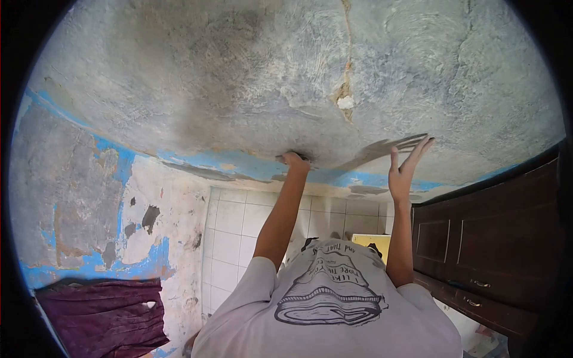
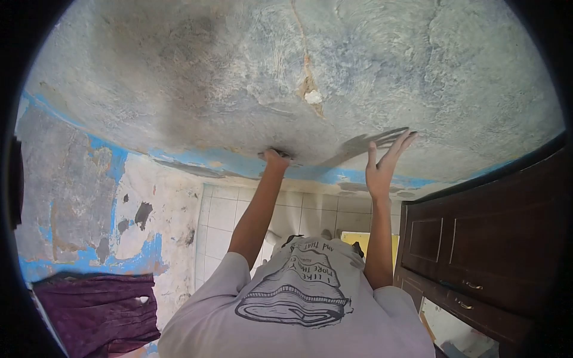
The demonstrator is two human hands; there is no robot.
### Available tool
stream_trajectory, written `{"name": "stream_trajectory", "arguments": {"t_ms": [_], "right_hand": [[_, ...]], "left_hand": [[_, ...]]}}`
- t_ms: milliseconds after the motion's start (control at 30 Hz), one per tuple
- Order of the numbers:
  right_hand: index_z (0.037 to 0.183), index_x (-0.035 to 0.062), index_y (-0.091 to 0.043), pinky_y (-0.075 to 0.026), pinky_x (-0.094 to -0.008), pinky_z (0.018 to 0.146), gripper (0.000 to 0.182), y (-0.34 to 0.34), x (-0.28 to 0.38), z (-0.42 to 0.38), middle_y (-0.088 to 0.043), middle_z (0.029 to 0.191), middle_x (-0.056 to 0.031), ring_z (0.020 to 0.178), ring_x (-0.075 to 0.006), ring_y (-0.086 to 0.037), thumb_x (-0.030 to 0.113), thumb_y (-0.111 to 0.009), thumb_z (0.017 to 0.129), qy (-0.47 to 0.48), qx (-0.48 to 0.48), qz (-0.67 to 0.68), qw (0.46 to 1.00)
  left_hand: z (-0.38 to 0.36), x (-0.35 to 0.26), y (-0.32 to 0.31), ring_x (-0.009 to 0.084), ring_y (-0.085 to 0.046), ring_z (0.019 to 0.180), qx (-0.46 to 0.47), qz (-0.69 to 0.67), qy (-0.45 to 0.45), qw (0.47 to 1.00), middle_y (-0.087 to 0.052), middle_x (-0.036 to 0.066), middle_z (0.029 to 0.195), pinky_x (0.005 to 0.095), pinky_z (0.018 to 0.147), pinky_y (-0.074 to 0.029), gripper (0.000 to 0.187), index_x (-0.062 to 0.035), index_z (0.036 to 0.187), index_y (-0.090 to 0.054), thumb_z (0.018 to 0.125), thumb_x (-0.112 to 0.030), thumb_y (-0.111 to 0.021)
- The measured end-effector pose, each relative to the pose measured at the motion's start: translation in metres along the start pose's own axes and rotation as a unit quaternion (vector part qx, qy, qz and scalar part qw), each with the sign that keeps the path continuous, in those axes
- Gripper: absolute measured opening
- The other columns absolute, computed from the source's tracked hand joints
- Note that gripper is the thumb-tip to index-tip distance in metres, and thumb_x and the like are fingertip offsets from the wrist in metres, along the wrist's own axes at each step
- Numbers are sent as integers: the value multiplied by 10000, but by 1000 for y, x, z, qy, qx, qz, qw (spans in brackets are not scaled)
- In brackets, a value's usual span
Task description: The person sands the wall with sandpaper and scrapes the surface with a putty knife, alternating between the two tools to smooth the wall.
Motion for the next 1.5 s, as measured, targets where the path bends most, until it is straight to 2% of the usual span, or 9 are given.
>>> {"name": "stream_trajectory", "arguments": {"t_ms": [200,467,700,900,1000,1100,1200,1300,1500], "right_hand": [[1652,36,54,2,-553,1257,887,-7,-3,6,223,1684,-266,1565,-455,163,391,-525,1083,8,-5,12,1000],[1644,54,119,68,-580,1238,894,-24,-34,8,281,1671,-242,1546,-436,245,477,-445,1095,-38,11,22,999],[1645,53,117,92,-579,1230,926,-27,-44,6,292,1666,-246,1544,-425,262,465,-493,1084,-39,7,37,999],[1654,46,70,59,-575,1240,917,-21,-42,3,279,1674,-241,1555,-425,231,387,-553,1074,-13,25,38,999],[1658,33,4,-10,-562,1255,864,-7,-36,-4,213,1697,-235,1581,-432,115,350,-550,1076,19,7,39,999],[1655,33,-82,-127,-519,1262,814,6,-63,-38,66,1701,-285,1582,-447,-18,260,-582,1055,-59,-142,66,986],[1637,1,-139,-265,-539,1217,780,-25,-111,-77,-181,1683,-237,1540,-367,-277,371,-537,1078,-170,-97,55,979],[1612,10,-247,-399,-483,1127,739,-77,-153,-137,-434,1569,-210,1360,-318,-532,451,-503,1078,-425,31,317,847],[1450,23,-528,-500,-364,945,580,-112,-123,-196,-692,1255,-143,1043,-227,-680,443,-561,1051,-494,188,337,779]], "left_hand": [[-121,-63,-80,286,-494,1333,1,4,-142,990,-482,80,1514,506,1134,-400,598,-160,1546,-418,1099,-531,-278],[-40,42,-1,316,-472,1276,12,-41,-17,999,-429,148,1453,496,1080,-444,529,-109,1504,-364,1124,-468,-280],[-157,25,-87,469,-457,1348,96,-49,34,994,-356,285,1503,612,1125,-449,573,20,1515,-277,1122,-395,-316],[-51,74,8,458,-536,1259,26,92,55,994,-439,310,1411,597,1118,-475,551,147,1402,-350,1130,-332,-361],[-95,96,0,412,-547,1267,69,-16,145,987,-468,239,1428,568,1114,-492,535,92,1414,-387,1122,-355,-422],[-151,96,8,355,-536,1322,146,204,105,962,-466,176,1483,526,1133,-490,570,21,1474,-380,1109,-413,-446],[-192,96,14,300,-553,1317,237,277,173,915,-465,144,1511,458,1090,-517,583,-46,1544,-347,1113,-432,-422],[-198,93,42,252,-583,1275,226,316,217,895,-500,136,1482,399,1020,-538,625,-50,1568,-344,1102,-452,-453],[-193,69,82,277,-580,1296,260,472,246,806,-538,134,1460,439,1014,-537,637,-39,1555,-404,1085,-457,-508]]}}
Point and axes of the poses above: each hand's wrist, its own z-axis towards the middle knuckle, its own y-axis out of the back of the hand, x = y × z, the point moved 9 cm from there along z, towards the middle knuckle
